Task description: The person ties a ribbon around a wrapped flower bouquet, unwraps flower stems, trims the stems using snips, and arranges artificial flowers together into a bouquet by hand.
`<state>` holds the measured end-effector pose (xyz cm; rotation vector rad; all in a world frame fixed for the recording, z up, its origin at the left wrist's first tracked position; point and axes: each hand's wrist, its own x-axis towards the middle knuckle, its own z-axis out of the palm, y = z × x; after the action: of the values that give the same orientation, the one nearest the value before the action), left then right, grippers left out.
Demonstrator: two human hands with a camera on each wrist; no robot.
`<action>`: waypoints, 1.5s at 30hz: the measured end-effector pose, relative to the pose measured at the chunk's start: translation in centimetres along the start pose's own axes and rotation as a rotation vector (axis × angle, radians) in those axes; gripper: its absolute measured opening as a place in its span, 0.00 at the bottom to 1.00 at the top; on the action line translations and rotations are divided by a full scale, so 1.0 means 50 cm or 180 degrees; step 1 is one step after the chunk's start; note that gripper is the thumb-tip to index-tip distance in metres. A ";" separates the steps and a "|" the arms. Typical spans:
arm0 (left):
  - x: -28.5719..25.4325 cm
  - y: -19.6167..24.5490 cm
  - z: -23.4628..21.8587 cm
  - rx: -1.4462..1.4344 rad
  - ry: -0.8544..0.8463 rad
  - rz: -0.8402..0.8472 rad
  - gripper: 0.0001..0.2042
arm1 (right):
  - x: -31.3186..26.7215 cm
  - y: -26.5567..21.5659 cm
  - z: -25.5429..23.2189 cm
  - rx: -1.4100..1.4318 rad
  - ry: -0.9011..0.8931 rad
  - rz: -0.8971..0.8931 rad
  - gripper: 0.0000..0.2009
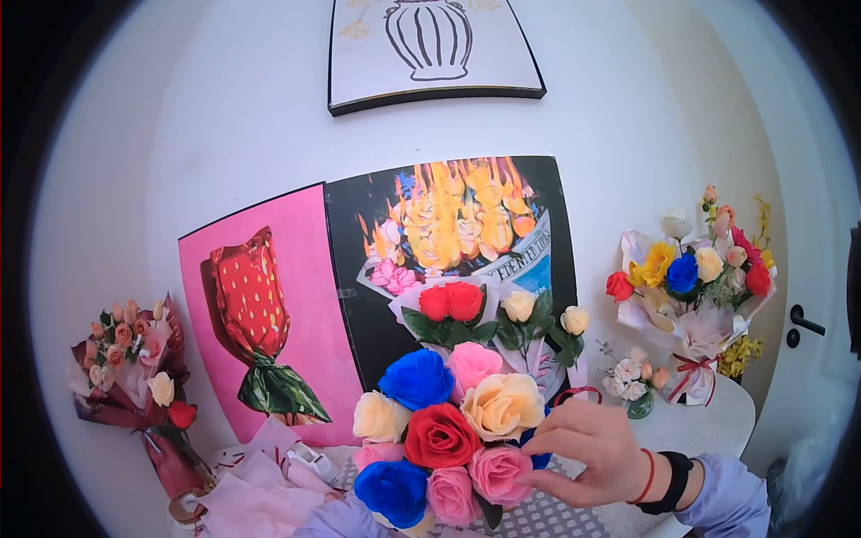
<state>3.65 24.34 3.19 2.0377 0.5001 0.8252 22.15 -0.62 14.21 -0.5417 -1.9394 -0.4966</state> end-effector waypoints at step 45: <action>-0.037 0.139 0.000 -0.2162 0.0457 0.0364 0.12 | 0.069 0.115 0.218 0.0347 0.0516 0.1328 0.08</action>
<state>2.62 19.38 8.29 1.3941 0.1427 1.0448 16.20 10.67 13.61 -0.7865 -1.6304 -0.1613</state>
